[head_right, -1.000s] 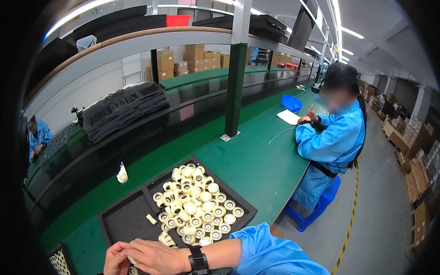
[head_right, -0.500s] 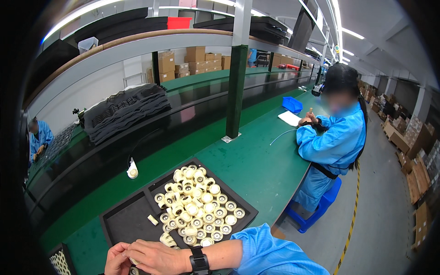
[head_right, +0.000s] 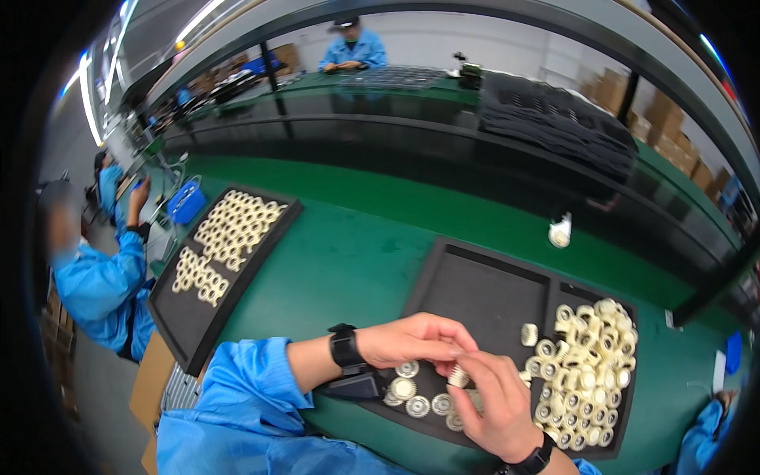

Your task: The person is assembling white plastic gear components and wires on a factory line.

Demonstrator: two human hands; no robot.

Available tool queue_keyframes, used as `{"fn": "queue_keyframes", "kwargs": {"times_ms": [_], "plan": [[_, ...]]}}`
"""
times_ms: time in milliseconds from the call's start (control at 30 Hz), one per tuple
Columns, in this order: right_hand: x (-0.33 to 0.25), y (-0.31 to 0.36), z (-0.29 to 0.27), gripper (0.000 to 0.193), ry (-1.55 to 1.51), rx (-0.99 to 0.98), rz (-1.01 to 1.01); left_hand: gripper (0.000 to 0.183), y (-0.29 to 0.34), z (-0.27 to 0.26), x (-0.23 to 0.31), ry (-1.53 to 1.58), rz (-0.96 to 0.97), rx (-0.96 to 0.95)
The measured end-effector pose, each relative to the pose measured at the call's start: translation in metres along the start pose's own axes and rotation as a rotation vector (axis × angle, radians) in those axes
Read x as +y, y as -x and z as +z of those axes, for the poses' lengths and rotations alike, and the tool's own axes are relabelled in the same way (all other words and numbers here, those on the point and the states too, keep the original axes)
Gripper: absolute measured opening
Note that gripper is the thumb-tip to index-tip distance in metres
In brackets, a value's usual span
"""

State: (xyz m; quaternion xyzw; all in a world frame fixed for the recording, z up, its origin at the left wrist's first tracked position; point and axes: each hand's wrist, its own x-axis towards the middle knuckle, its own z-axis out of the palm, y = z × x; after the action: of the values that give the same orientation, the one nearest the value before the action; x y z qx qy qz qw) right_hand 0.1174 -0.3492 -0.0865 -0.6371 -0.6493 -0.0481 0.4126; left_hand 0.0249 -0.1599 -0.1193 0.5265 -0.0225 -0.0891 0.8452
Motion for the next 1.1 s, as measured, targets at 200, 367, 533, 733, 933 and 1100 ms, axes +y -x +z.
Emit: {"fn": "queue_keyframes", "kwargs": {"times_ms": [200, 367, 533, 733, 933, 1100], "plan": [[-0.013, -0.004, 0.002, 0.038, 0.006, -0.058, 0.053, 0.027, 0.001, -0.003, -0.004, -0.011, 0.012, 0.012], [-0.012, -0.001, 0.0, 0.039, 0.022, -0.06, 0.07, 0.024, -0.005, -0.004, -0.008, 0.0, 0.026, 0.0], [-0.011, -0.001, 0.0, 0.04, 0.03, -0.07, 0.086, 0.023, -0.007, -0.005, -0.009, -0.003, 0.014, 0.004], [-0.019, -0.005, -0.007, 0.039, 0.033, -0.066, 0.061, 0.021, -0.007, -0.004, -0.011, 0.009, 0.029, 0.023], [-0.021, -0.007, -0.006, 0.028, 0.027, 0.025, 0.093, 0.024, -0.008, -0.003, -0.009, -0.006, 0.027, 0.016], [-0.02, -0.006, -0.005, 0.026, 0.066, 0.029, 0.084, 0.024, -0.009, -0.003, -0.011, -0.014, 0.028, 0.017]]}}
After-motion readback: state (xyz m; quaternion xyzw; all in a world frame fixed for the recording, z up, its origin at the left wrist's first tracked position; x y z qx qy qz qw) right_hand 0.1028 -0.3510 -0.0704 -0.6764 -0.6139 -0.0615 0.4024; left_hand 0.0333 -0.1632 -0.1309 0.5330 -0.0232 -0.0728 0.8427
